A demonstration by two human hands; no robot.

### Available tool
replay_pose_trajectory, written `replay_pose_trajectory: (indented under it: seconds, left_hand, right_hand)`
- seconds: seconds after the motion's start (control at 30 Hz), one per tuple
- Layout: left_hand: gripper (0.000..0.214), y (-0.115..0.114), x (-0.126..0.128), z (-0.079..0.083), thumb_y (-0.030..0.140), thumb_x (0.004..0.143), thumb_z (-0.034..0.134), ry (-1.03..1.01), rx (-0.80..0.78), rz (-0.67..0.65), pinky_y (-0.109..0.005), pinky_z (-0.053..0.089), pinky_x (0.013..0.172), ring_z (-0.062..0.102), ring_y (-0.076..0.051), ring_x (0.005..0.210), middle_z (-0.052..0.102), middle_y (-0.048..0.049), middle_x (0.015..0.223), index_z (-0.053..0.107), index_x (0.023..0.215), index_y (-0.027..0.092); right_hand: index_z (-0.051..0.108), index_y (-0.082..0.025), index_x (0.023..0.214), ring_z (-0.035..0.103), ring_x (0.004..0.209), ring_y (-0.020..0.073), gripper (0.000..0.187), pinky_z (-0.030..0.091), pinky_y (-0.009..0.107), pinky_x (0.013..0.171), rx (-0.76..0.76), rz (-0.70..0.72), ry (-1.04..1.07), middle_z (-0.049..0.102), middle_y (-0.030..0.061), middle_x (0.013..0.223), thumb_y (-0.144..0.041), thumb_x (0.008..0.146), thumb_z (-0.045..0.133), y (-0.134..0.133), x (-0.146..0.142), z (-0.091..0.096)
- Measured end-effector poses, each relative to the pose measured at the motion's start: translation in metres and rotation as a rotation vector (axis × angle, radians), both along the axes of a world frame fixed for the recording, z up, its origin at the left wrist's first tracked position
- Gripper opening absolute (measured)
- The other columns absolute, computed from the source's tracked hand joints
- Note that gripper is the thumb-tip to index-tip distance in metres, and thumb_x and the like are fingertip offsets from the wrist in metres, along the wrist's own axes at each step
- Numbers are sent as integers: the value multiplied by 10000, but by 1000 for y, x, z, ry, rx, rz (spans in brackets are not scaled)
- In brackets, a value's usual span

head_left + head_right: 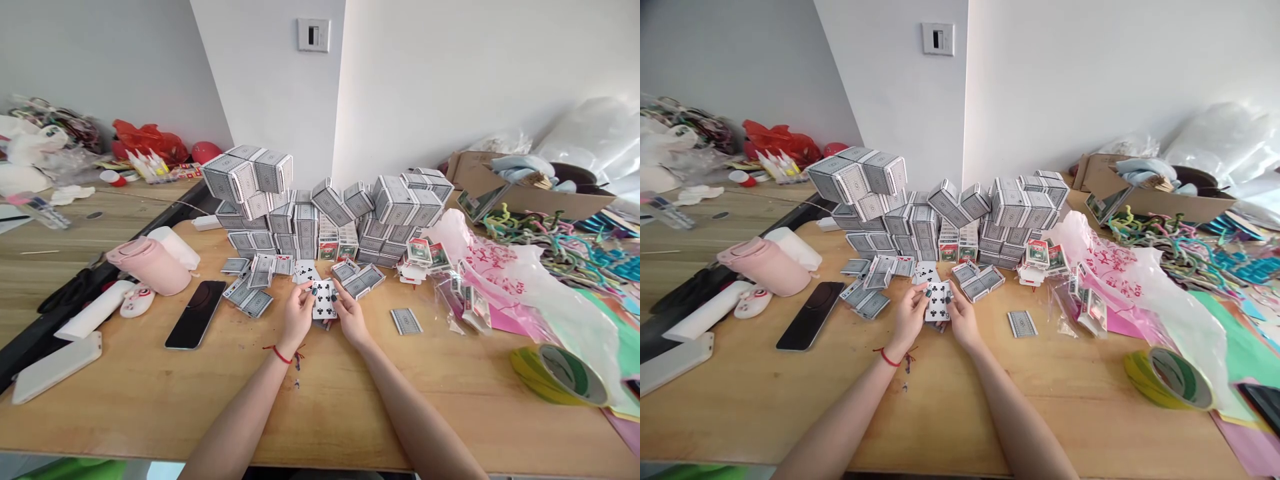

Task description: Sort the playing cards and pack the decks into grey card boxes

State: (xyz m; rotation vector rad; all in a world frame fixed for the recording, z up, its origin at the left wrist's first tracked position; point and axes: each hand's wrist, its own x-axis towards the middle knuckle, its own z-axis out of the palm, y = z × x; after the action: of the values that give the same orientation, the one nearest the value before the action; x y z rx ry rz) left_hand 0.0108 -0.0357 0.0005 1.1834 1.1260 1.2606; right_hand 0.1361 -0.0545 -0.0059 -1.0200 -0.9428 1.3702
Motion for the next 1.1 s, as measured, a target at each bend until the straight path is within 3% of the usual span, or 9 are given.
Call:
replay_pose_trajectory:
  seconds: [0.37,0.73,0.93,1.1]
  left_hand:
    - [357,-2,1,2,342,736,532,-15,1,9,-199,438,495,556,-110,574,611,-37,714,477,1028,144]
    - [362,0,1,-1,300,733,530,-10,5,32,-230,479,553,601,-146,682,644,-82,822,515,1055,136]
    - [380,-1,2,0,290,736,523,59,21,51,-213,465,529,584,-131,642,645,-66,764,537,1077,125]
    - [377,-3,0,2,290,737,517,157,73,96,-210,460,568,573,-131,697,651,-85,887,573,1071,126]
  right_hand:
    - [276,-224,1316,516,441,127,644,461,275,474,9,26,10,539,-44,546,-312,726,517,-3,-1,5]
    - [295,-225,1314,502,422,119,618,459,277,452,-4,43,18,525,-40,553,-285,735,505,1,0,-6]
    - [298,-225,1311,513,434,118,623,461,279,468,-2,38,7,558,-29,598,-291,730,510,1,1,-7]
    - [263,-195,1326,530,443,134,650,454,279,460,-4,54,-8,562,-29,561,-313,735,507,1,1,-7]
